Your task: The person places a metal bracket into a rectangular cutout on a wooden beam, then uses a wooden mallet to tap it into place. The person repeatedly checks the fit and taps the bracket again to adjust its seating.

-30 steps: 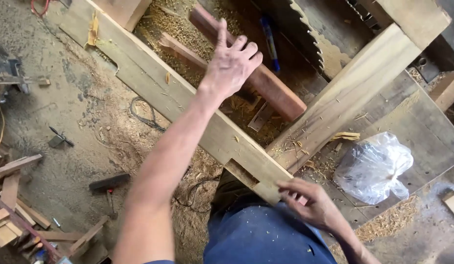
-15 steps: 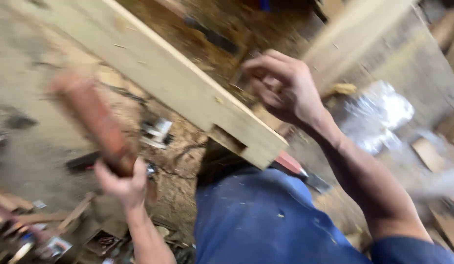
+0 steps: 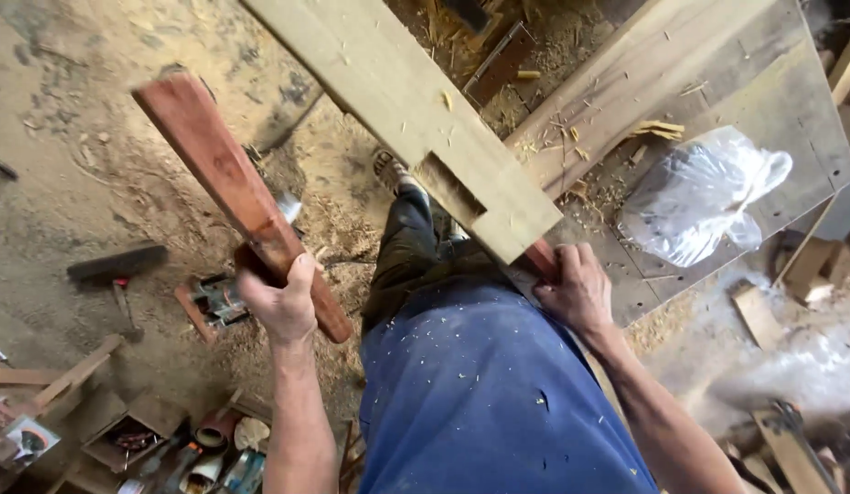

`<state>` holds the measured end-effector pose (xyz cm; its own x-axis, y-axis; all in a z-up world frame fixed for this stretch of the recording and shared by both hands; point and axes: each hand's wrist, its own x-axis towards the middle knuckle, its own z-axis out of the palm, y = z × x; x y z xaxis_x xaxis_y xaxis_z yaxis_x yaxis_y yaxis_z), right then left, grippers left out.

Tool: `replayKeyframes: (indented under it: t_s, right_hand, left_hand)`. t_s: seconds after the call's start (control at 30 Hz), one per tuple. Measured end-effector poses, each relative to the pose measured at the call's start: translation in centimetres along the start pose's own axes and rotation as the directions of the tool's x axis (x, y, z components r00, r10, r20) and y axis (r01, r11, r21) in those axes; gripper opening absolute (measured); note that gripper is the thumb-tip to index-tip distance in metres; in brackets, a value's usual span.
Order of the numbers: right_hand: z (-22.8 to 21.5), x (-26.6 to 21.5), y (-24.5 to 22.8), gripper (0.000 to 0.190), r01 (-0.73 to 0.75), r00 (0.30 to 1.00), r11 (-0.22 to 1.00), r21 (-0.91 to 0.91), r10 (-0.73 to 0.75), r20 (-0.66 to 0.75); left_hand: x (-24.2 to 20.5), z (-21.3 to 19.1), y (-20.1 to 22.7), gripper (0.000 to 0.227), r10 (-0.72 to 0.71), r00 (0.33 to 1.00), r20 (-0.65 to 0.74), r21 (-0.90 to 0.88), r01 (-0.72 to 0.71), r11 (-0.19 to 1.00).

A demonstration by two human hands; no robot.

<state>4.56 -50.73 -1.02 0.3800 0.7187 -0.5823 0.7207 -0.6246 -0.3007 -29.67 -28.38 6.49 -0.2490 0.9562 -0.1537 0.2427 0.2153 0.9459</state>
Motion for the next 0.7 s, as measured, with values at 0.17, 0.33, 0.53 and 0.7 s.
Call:
replayKeyframes:
  t_s: [0.17,0.33,0.53,0.7]
  right_hand:
    - [-7.6,-3.3,-1.7,0.054,-0.079,0.993,0.917,0.392,0.106,-0.048]
    - [-16.8,-3.2,-3.5,0.028,0.416,0.901,0.326,0.849,-0.272,-0.338]
    - [-24.8,-2.5,-18.6,0.012,0.610,0.781,0.438,0.661,-0.474,-0.406]
    - [-23.4,1.2,-24.5,0.021,0.751,0.550,0.252,0.610,-0.751,-0.367]
  left_hand:
    - [-2.2,-4.4,2.8,0.033,0.144,0.978,0.152,-0.013,-0.144,0.990]
    - [-6.4,-7.1,3.9,0.037,0.103,0.981,0.166,-0.044,-0.097,0.994]
    - [-8.5,-8.3,4.8,0.053,0.036,0.996,0.078,-0.176,-0.022,0.984]
    - [-9.5,-9.5,3.9,0.049,0.069,0.997,0.028,-0.121,-0.065,0.990]
